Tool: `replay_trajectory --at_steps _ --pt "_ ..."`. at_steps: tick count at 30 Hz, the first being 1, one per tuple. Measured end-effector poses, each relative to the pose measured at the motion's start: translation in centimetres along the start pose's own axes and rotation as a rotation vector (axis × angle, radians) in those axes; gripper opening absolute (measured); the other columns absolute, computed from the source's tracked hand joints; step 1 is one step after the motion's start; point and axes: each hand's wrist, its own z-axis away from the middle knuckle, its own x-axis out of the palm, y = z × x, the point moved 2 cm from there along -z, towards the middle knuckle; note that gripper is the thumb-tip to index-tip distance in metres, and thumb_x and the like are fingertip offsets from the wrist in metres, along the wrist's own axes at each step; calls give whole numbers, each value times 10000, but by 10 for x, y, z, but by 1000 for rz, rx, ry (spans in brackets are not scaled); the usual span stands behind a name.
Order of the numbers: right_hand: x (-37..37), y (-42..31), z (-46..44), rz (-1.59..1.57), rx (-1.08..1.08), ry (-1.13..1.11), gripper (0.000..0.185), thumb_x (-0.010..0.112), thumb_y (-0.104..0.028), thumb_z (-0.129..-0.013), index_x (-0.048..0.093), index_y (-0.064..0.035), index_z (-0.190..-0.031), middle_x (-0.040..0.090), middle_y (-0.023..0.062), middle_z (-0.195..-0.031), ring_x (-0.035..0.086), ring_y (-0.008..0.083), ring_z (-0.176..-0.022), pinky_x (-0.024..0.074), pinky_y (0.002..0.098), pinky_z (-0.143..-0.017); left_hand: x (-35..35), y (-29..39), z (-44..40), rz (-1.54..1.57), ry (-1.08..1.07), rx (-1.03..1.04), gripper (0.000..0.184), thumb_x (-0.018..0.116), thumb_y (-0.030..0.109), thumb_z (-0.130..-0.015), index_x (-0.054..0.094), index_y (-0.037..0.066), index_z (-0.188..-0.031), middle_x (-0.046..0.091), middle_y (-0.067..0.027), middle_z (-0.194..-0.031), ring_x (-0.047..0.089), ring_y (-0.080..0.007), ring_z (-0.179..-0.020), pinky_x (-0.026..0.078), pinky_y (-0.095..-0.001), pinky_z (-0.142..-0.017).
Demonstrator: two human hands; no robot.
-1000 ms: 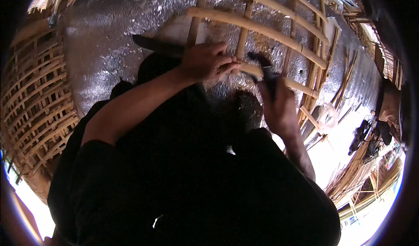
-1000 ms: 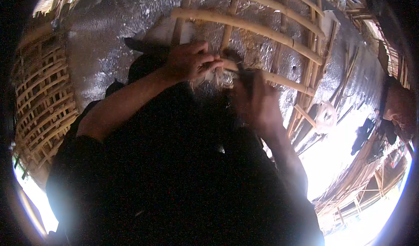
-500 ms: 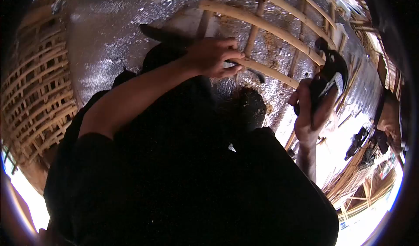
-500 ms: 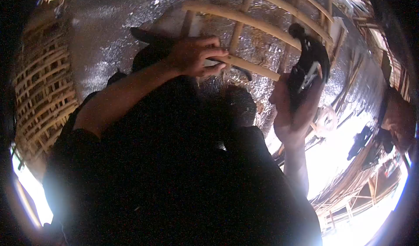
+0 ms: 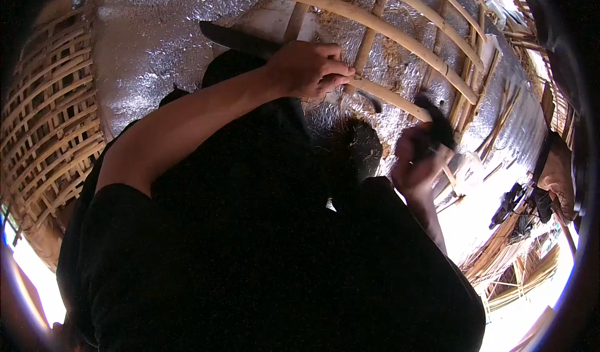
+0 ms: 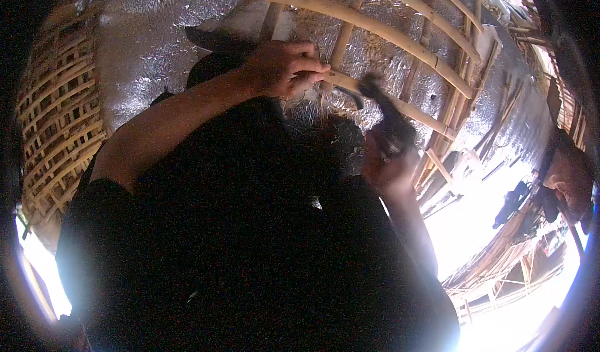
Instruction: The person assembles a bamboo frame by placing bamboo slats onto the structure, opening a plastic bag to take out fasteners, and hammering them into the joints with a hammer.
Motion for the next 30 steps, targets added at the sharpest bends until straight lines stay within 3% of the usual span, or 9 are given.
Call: replay_trajectory --at_steps 2,9,14,16,17,19,24,27,30 --pt "6 -7 -6 185 112 -267 470 686 -156 -972 521 77 -1347 726 219 -998 729 326 -803 585 421 -712 -4 1 -2 -27 -27 -23 207 722 294 -943 772 166 -1098 609 -37 -814 651 -203 -652 567 -357 -574" --pt "-16 -15 -4 -384 308 169 356 605 -136 -994 519 43 -1289 599 93 -828 537 151 -680 423 287 -559 -6 5 -2 -23 -49 -37 235 693 337 -964 771 188 -1129 601 -39 -820 649 -202 -652 565 -352 -570" --pt "7 -4 -14 100 277 -329 311 644 -148 -998 546 54 -1213 680 278 -817 705 403 -711 530 484 -622 -5 1 -3 -97 -46 -6 254 703 357 -952 768 192 -1134 606 -38 -822 654 -203 -661 565 -357 -563" --pt "-21 -28 -30 143 78 -176 307 626 -137 -1007 536 58 -1226 676 232 -797 697 329 -686 540 430 -618 -4 2 -1 -81 -99 -47 257 703 364 -950 764 197 -1135 609 -38 -824 657 -208 -666 567 -361 -560" --pt "-30 -23 -20 -57 171 -54 288 588 -178 -1047 539 15 -1256 584 65 -754 511 126 -597 435 316 -530 2 9 6 -47 -93 -52 259 695 369 -954 762 197 -1135 611 -37 -831 657 -211 -668 569 -364 -561" --pt "-25 -29 -23 -410 191 175 318 527 -237 -1070 522 19 -1259 526 29 -730 449 91 -573 372 273 -502 -5 2 -1 -44 -44 -28 263 679 378 -963 757 197 -1136 615 -34 -844 658 -216 -671 573 -370 -564" --pt "17 -7 -8 104 320 -394 314 624 -178 -1006 548 79 -1170 657 362 -942 695 470 -846 535 486 -675 -2 1 0 -65 5 9 225 703 343 -954 772 207 -1121 625 -3 -824 653 -188 -634 551 -359 -532" --pt "-18 -32 -17 33 201 -59 249 624 -184 -1021 575 33 -1134 607 123 -700 579 208 -581 446 341 -537 5 -7 2 -31 48 22 216 706 334 -955 780 210 -1116 622 6 -808 648 -172 -620 539 -356 -518" --pt "-15 -16 -7 -486 303 127 274 630 -206 -1011 571 23 -1150 594 147 -726 595 248 -611 470 356 -545 -2 -4 0 6 24 -1 226 704 331 -957 779 208 -1131 628 3 -812 632 -160 -607 534 -357 -515"
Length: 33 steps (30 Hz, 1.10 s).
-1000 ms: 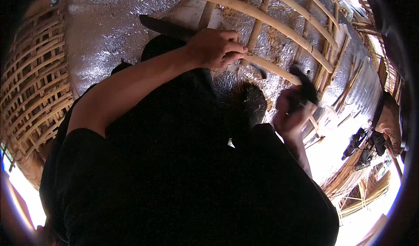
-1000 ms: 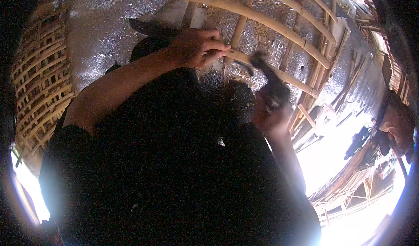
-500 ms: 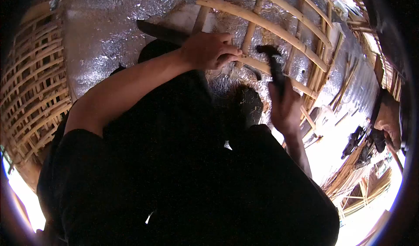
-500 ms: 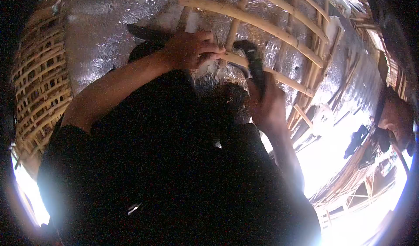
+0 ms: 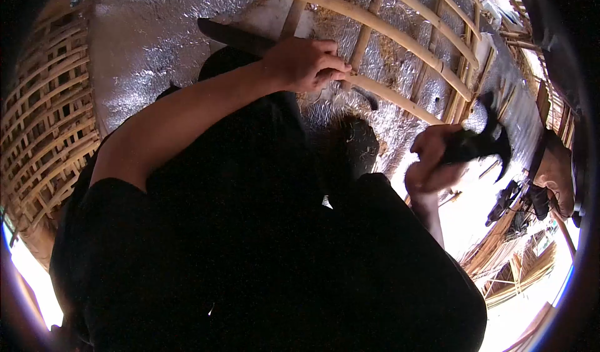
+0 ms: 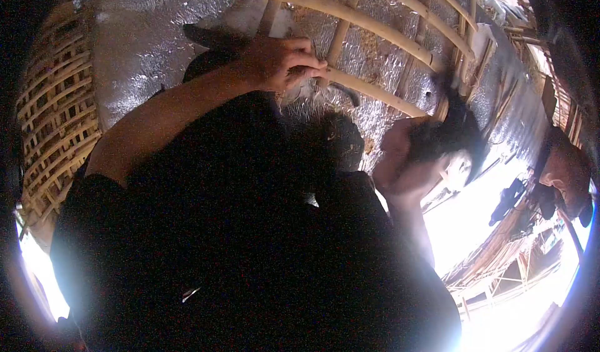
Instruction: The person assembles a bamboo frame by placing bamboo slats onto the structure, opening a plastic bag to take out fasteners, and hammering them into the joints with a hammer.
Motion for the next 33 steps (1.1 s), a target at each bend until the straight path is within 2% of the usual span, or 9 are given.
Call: replay_trajectory --at_steps 3,7,12,14,17,23,27,30,33 --pt "28 16 -8 775 131 -444 326 682 -191 -972 568 38 -1174 652 294 -883 681 445 -818 550 470 -667 -9 5 -1 -40 -32 -3 226 712 308 -950 773 194 -1135 644 -11 -846 649 -181 -636 553 -366 -555" --pt "15 -44 -15 584 -64 -188 197 642 -110 -991 579 46 -1094 704 201 -847 696 280 -683 531 410 -572 4 0 4 12 -69 -42 239 713 306 -942 763 166 -1130 655 -47 -891 684 -240 -701 581 -393 -626" --pt "29 13 -12 768 188 -527 245 586 -114 -998 558 65 -1163 646 287 -859 656 430 -768 551 482 -697 -4 3 0 -53 -98 -53 279 690 370 -954 767 165 -1128 660 -55 -884 698 -273 -751 596 -416 -670" --pt "24 2 -9 887 -198 -369 252 573 -132 -1018 546 48 -1193 665 229 -832 647 318 -643 524 409 -587 2 0 -5 -16 -67 -37 262 669 365 -972 767 194 -1146 637 -43 -858 679 -243 -714 582 -392 -631" --pt "15 -35 -4 250 79 -31 228 518 -163 -1059 555 36 -1165 625 101 -805 564 74 -641 398 247 -495 13 5 8 39 -111 -78 237 672 339 -975 767 212 -1151 624 -31 -862 657 -213 -672 561 -367 -579" --pt "18 -13 -9 838 -128 -340 256 597 -173 -1020 536 7 -1191 696 261 -864 732 412 -803 554 439 -604 1 -8 -6 -49 21 44 237 704 319 -951 781 208 -1145 636 -39 -881 624 -197 -592 538 -350 -539" --pt "7 3 3 495 -80 -75 257 585 -88 -1005 540 52 -1216 663 233 -936 687 349 -810 545 454 -633 6 0 4 -4 -47 -34 236 714 313 -944 778 229 -1155 639 -30 -894 628 -189 -599 541 -356 -542" --pt "25 21 -7 790 25 -424 341 625 -197 -1013 568 73 -1213 677 299 -894 672 442 -736 523 529 -678 3 1 2 -58 42 68 206 709 326 -952 780 229 -1120 641 -28 -891 648 -170 -624 550 -361 -540" --pt "17 -25 -13 653 -125 -237 193 616 -130 -1015 557 14 -1129 649 160 -720 636 240 -597 498 421 -541 6 10 8 -85 -9 58 201 685 306 -961 747 196 -1117 684 -38 -961 701 -217 -755 593 -378 -657"
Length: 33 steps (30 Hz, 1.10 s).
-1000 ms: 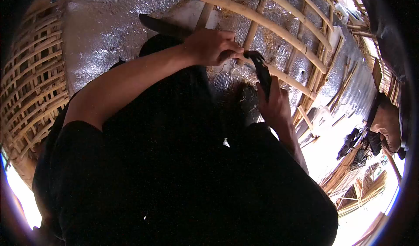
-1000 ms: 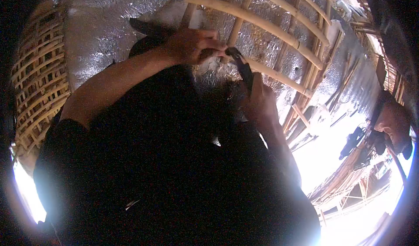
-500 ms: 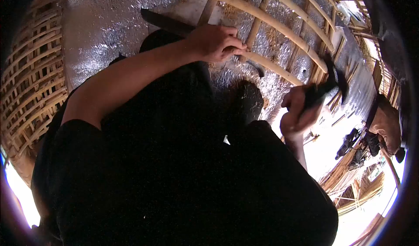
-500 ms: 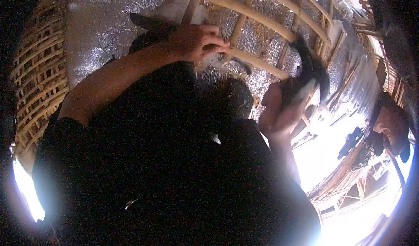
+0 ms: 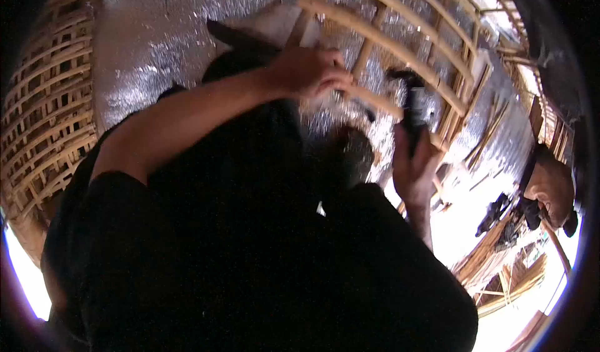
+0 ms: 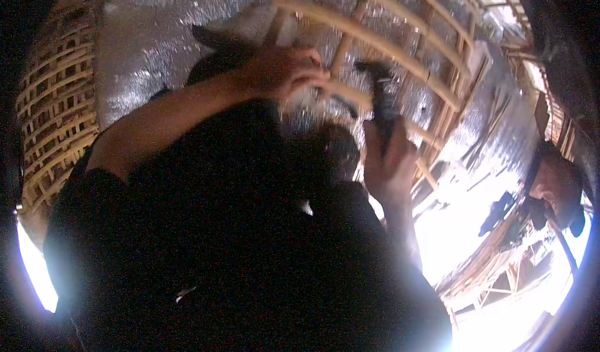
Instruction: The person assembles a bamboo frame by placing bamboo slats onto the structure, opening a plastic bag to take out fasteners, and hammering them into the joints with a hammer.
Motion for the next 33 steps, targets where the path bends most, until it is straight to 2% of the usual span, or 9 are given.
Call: replay_trajectory --at_steps 3,8,16,19,22,26,29,31,33 --pt "8 10 18 -704 187 190 189 611 -74 -1009 561 13 -1169 645 132 -837 603 166 -670 492 351 -547 1 -11 -5 15 -107 -59 205 682 282 -957 721 168 -1123 716 -49 -1018 729 -243 -832 615 -389 -717" --pt "21 14 8 -42 184 -88 246 677 -153 -981 541 -22 -1139 700 275 -853 729 430 -749 541 495 -621 -1 -10 -5 -48 -88 -13 261 686 313 -953 716 159 -1162 722 -44 -973 729 -245 -806 608 -396 -676" --pt "1 -1 5 -142 124 227 236 636 -121 -989 552 13 -1165 680 132 -834 653 215 -653 516 341 -592 6 -16 -2 -22 -44 21 289 690 309 -952 715 171 -1205 715 -46 -932 719 -241 -745 600 -388 -652" --pt "34 35 14 -21 -182 157 258 611 -124 -998 547 41 -1185 672 163 -819 667 273 -669 523 388 -590 -2 -12 -4 -13 -29 21 296 693 320 -950 717 181 -1211 718 -51 -917 716 -235 -739 594 -384 -632" --pt "34 27 12 18 300 -186 288 620 -167 -1012 555 56 -1182 668 268 -779 701 371 -673 518 464 -573 -6 -12 -3 -59 -14 13 284 694 330 -949 728 200 -1200 719 -49 -904 712 -230 -727 588 -382 -605" --pt "29 24 20 -122 -152 263 313 624 -161 -1010 536 68 -1203 731 177 -934 701 236 -734 498 320 -580 -7 -11 -5 11 -99 -77 264 691 321 -953 738 218 -1192 723 -52 -880 711 -226 -742 578 -382 -613" --pt "37 34 5 70 144 -298 308 649 -117 -985 545 71 -1206 728 244 -918 728 364 -758 537 410 -604 0 -16 -3 -53 91 65 249 670 342 -975 741 220 -1180 733 -43 -825 690 -219 -612 569 -384 -561" --pt "17 9 -8 21 -38 -93 266 641 -119 -987 563 43 -1183 704 264 -851 710 410 -710 534 451 -586 8 -26 -8 -31 59 48 251 675 324 -974 739 219 -1193 741 -46 -838 693 -220 -618 576 -385 -572" --pt "16 27 20 -197 283 62 260 636 -139 -990 563 26 -1178 682 248 -799 694 392 -686 525 446 -582 23 -18 12 12 -5 3 264 681 309 -971 734 216 -1212 746 -48 -842 696 -216 -619 584 -378 -582"
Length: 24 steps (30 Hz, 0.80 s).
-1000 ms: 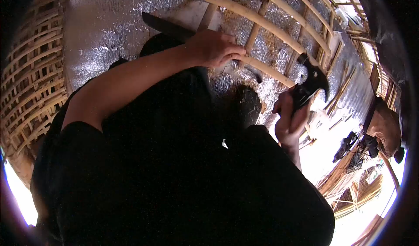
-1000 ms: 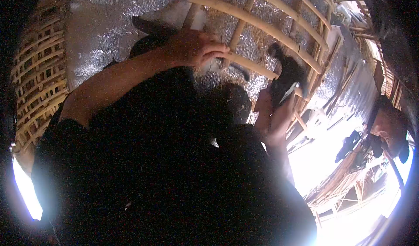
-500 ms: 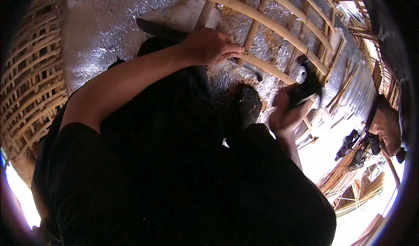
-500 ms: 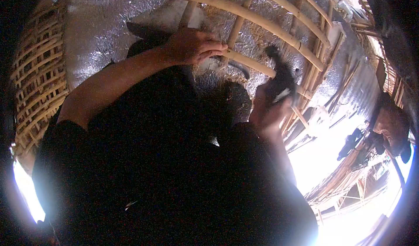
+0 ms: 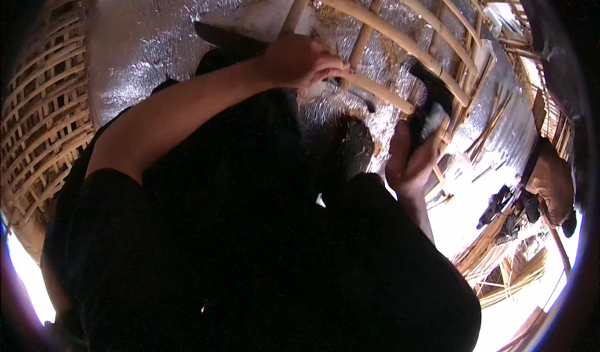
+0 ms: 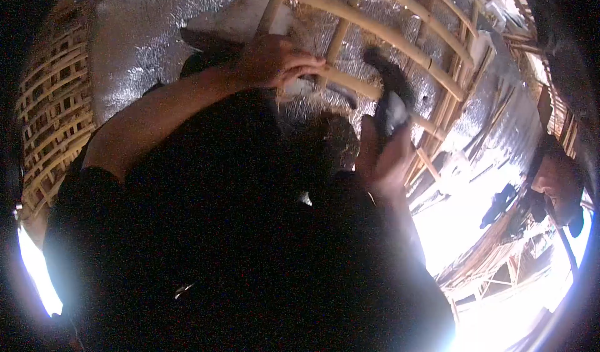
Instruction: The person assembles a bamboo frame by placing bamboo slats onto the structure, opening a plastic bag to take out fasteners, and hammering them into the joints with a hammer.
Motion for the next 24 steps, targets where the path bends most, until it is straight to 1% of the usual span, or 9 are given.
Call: replay_trajectory --at_steps 2,4,6,8,11,13,17,20,24 --pt "25 -6 -10 270 -327 -123 276 641 -156 -979 559 4 -1189 655 295 -797 671 443 -691 517 473 -552 -28 4 -13 -46 -18 -9 287 690 296 -965 726 210 -1237 749 -51 -838 699 -208 -615 595 -365 -592" --pt "25 -7 -17 274 -91 -400 330 634 -156 -981 542 8 -1252 657 330 -849 677 484 -780 522 506 -583 -19 5 -15 -34 85 90 321 714 276 -947 717 186 -1255 753 -52 -831 700 -191 -616 605 -356 -606" --pt "13 -37 -17 200 -383 -143 235 603 -166 -1006 533 15 -1139 661 237 -779 668 350 -600 484 420 -505 -23 2 -13 14 117 81 326 722 245 -937 716 177 -1256 756 -54 -852 704 -190 -638 606 -358 -618" --pt "12 -8 -7 -192 -338 154 147 549 -155 -1029 523 -12 -1053 603 111 -706 563 183 -519 422 311 -469 -12 -1 -6 31 -30 11 332 707 223 -938 710 167 -1266 755 -51 -910 706 -180 -690 602 -358 -625" --pt "13 13 -10 -599 -271 134 297 664 -120 -985 576 48 -1213 674 128 -770 648 218 -621 517 303 -554 -28 -4 -10 -4 -102 66 425 684 216 -940 644 141 -1356 743 -85 -980 725 -217 -811 612 -376 -763" --pt "-4 -23 -11 152 -289 -18 380 674 -90 -965 564 62 -1295 733 206 -1044 726 247 -780 576 344 -673 -37 4 -10 -82 -204 2 453 687 237 -936 631 151 -1377 739 -85 -982 725 -226 -818 611 -374 -761" --pt "10 1 2 74 -351 62 365 645 -105 -975 567 47 -1298 712 189 -1096 700 254 -700 549 373 -581 -34 6 -8 -187 -101 62 443 696 229 -934 652 176 -1372 722 -14 -922 701 -155 -736 598 -336 -628" --pt "20 3 -17 302 14 -393 303 582 -136 -1013 520 34 -1256 683 216 -848 701 320 -730 511 415 -548 -24 -4 -5 -136 27 116 444 691 216 -933 651 179 -1374 722 -4 -939 695 -152 -720 596 -338 -607" --pt "4 -17 -4 321 -212 -244 375 600 -225 -1015 535 77 -1229 698 280 -913 717 386 -802 537 456 -619 -30 10 -3 -151 -112 54 433 671 187 -945 647 190 -1377 722 -1 -948 692 -154 -711 593 -340 -589"
